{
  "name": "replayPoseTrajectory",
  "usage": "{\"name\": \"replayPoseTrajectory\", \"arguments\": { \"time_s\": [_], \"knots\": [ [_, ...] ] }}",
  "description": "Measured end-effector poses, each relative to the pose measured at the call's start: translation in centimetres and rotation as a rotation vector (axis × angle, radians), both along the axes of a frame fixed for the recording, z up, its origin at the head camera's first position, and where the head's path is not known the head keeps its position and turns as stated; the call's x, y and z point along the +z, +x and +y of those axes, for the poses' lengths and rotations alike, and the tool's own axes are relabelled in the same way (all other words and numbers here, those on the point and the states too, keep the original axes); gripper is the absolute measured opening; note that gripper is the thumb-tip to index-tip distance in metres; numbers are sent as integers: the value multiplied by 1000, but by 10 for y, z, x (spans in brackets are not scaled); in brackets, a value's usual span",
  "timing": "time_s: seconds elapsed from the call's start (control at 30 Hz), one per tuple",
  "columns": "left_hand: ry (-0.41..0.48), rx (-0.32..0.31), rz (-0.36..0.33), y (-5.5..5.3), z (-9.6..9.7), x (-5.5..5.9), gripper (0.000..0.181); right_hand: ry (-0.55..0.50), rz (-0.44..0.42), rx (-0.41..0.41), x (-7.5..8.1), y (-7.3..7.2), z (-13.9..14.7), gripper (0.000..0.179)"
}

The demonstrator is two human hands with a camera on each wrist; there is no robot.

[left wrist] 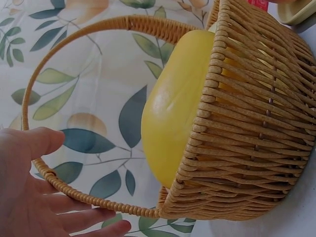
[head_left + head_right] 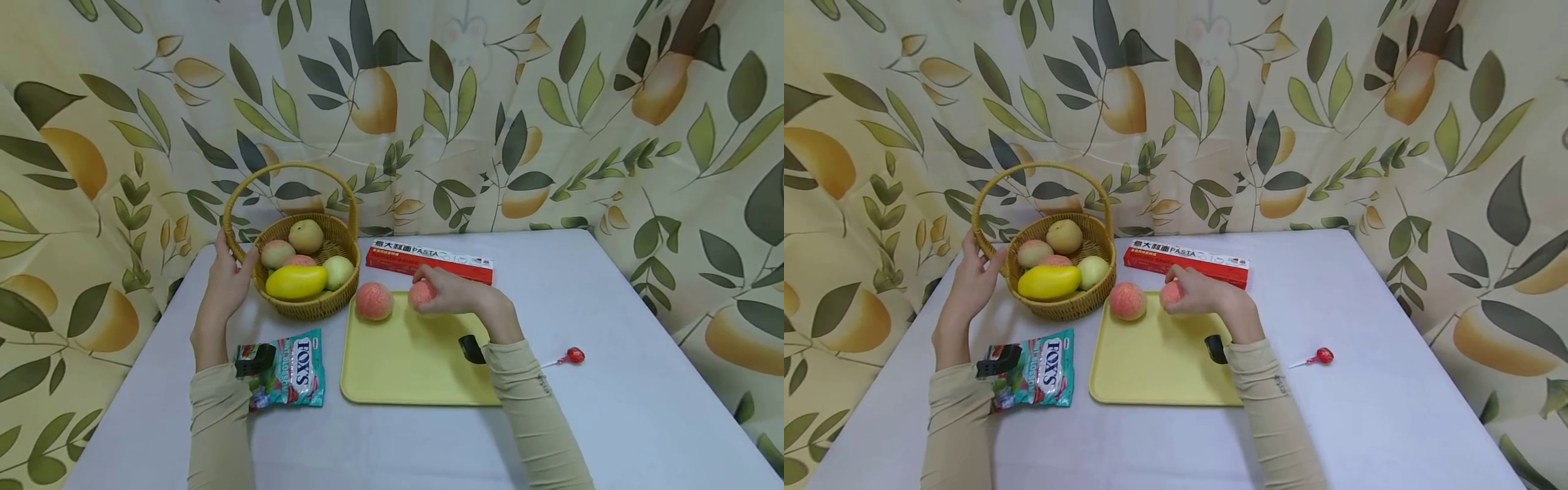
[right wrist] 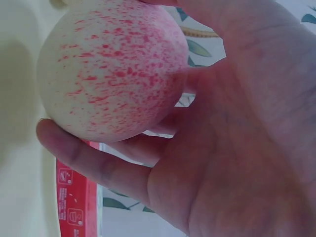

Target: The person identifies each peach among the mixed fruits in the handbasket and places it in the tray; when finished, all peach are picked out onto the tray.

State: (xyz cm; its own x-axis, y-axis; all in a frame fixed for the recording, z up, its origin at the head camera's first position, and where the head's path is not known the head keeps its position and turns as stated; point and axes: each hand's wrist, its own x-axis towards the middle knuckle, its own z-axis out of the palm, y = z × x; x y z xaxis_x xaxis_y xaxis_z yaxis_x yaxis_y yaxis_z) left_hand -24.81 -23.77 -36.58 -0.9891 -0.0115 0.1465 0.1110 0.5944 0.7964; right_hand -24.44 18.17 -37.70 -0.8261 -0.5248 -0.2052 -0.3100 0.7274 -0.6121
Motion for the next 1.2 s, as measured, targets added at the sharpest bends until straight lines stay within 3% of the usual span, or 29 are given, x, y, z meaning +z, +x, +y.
{"name": "replayPoseTrajectory", "arguments": {
  "time_s": [0.3,0.53,0.83,1.2],
  "knots": [
    [-17,-7,2,0,-6,-1,92,19,-102,-34,-9,0,-3,51],
    [-10,2,-7,-1,-2,-1,92,46,-50,-25,-10,-3,-1,49],
    [-13,15,-7,-1,0,-1,90,97,-48,-24,-12,-5,-1,50],
    [-1,13,9,-2,0,-2,89,79,8,24,-12,-7,-1,57]
  ]
}}
